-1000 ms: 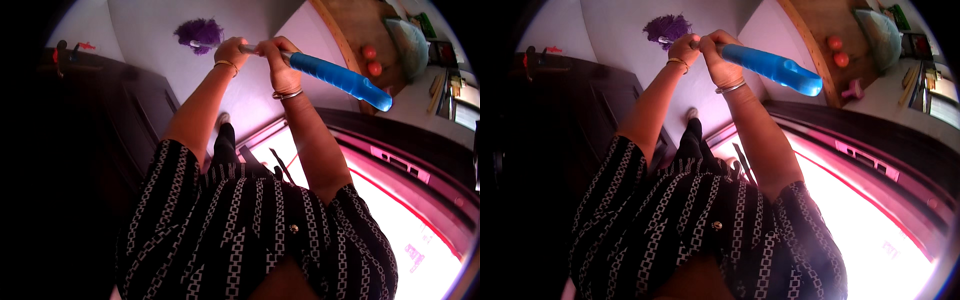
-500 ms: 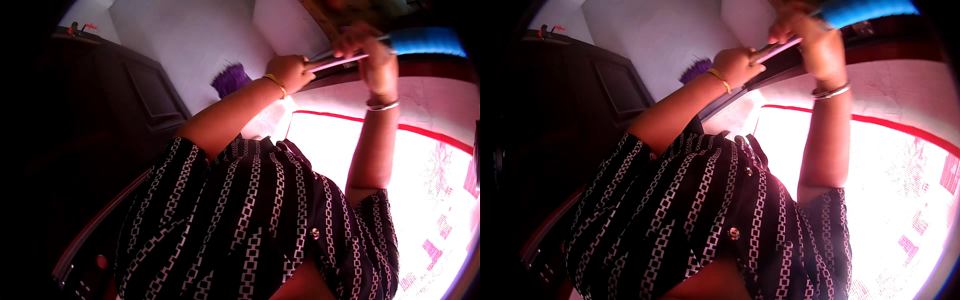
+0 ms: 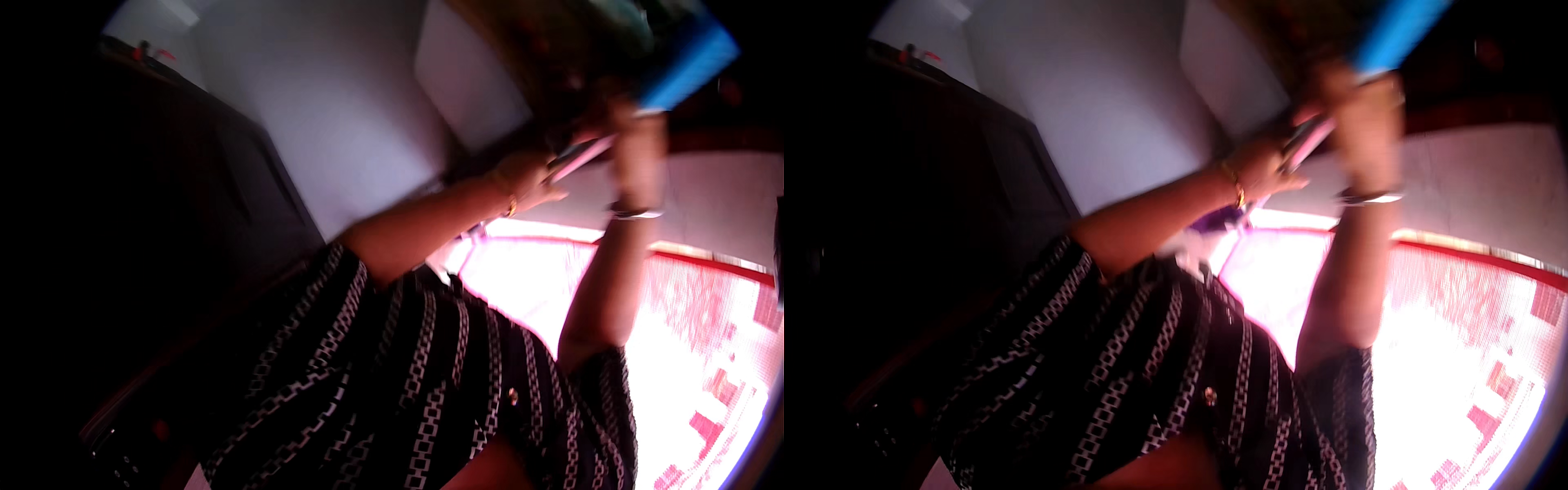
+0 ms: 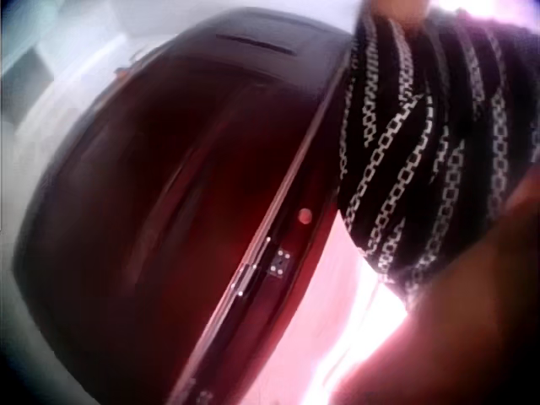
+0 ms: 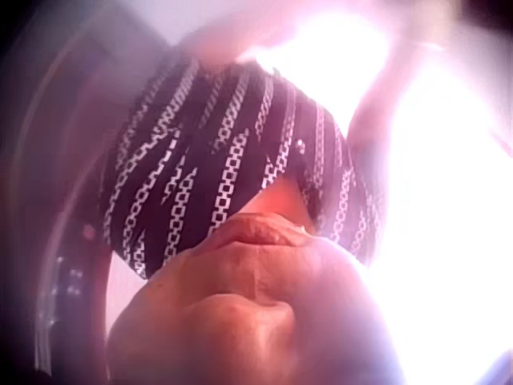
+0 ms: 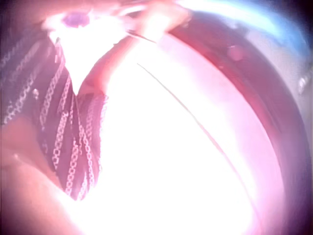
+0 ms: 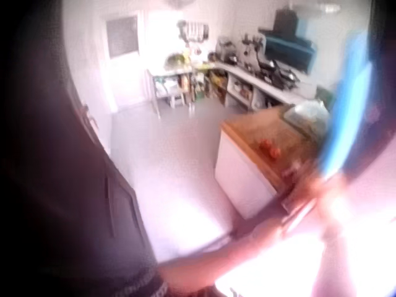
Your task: The person fills a bucket with water using a hose, mops a floor area inside a room, and then carries multiple pairs of shoes from a balcony to an outdoor courtyard where they are placed on a wooden stand.
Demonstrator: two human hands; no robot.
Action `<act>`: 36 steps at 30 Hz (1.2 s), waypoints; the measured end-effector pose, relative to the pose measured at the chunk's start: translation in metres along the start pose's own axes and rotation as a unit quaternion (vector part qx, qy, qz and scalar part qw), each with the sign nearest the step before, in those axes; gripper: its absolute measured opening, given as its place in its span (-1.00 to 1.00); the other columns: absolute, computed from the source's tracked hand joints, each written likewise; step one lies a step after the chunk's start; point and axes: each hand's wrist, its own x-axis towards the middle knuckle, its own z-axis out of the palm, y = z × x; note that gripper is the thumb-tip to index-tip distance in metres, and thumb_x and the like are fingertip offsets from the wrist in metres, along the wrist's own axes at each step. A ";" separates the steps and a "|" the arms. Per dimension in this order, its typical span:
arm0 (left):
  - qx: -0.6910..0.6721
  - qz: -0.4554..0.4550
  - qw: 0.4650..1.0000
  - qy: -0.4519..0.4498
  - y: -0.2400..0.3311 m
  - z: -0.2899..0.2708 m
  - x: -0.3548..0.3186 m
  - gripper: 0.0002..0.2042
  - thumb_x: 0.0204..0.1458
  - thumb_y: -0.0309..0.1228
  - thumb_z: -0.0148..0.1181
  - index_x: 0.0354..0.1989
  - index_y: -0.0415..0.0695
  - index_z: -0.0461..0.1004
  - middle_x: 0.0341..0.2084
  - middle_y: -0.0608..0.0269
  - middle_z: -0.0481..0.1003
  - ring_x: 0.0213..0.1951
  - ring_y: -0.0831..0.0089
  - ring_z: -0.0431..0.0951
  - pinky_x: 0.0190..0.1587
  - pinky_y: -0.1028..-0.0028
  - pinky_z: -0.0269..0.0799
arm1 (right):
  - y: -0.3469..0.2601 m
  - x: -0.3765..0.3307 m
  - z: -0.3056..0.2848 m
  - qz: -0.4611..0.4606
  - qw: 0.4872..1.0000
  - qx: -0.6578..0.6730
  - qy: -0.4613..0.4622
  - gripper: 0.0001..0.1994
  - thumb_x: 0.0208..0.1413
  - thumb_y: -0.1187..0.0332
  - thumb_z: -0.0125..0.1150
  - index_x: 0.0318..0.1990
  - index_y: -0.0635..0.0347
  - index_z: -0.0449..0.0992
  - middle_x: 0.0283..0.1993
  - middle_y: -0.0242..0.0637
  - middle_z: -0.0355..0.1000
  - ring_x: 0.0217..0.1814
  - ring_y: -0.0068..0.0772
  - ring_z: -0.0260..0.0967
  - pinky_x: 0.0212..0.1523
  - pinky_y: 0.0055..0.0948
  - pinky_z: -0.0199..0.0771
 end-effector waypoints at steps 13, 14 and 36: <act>-0.246 -0.212 0.806 0.495 -0.149 -0.256 -0.095 -0.78 -0.11 -0.49 0.14 -0.23 -0.16 0.42 -0.47 0.34 0.44 -0.45 0.59 0.43 -0.45 0.63 0.35 | -0.014 0.054 0.240 -0.073 0.960 0.129 -0.236 -0.72 -0.16 0.31 0.25 -0.31 0.22 0.35 -0.50 -0.12 0.36 -0.49 -0.17 0.34 -0.40 -0.34 0.34; -0.249 -0.196 0.766 0.559 -0.158 -0.286 -0.100 -0.71 -0.11 -0.52 0.12 -0.15 -0.18 0.38 -0.47 0.31 0.44 -0.49 0.56 0.42 -0.47 0.61 0.35 | -0.012 0.058 0.257 -0.082 0.958 0.131 -0.242 -0.72 -0.14 0.30 0.23 -0.31 0.23 0.34 -0.48 -0.08 0.38 -0.43 -0.09 0.35 -0.37 -0.29 0.34; 0.291 -0.422 0.617 0.597 -0.171 -0.449 -0.078 -0.63 0.06 -0.14 -0.13 -0.22 -0.22 0.40 -0.28 -0.08 0.47 -0.19 0.04 0.47 -0.16 0.19 0.38 | 0.004 0.101 0.301 -0.029 0.929 0.202 -0.307 -0.78 0.03 0.35 0.10 -0.15 0.02 0.31 -0.42 -0.23 0.37 -0.44 -0.36 0.32 -0.35 -0.42 0.35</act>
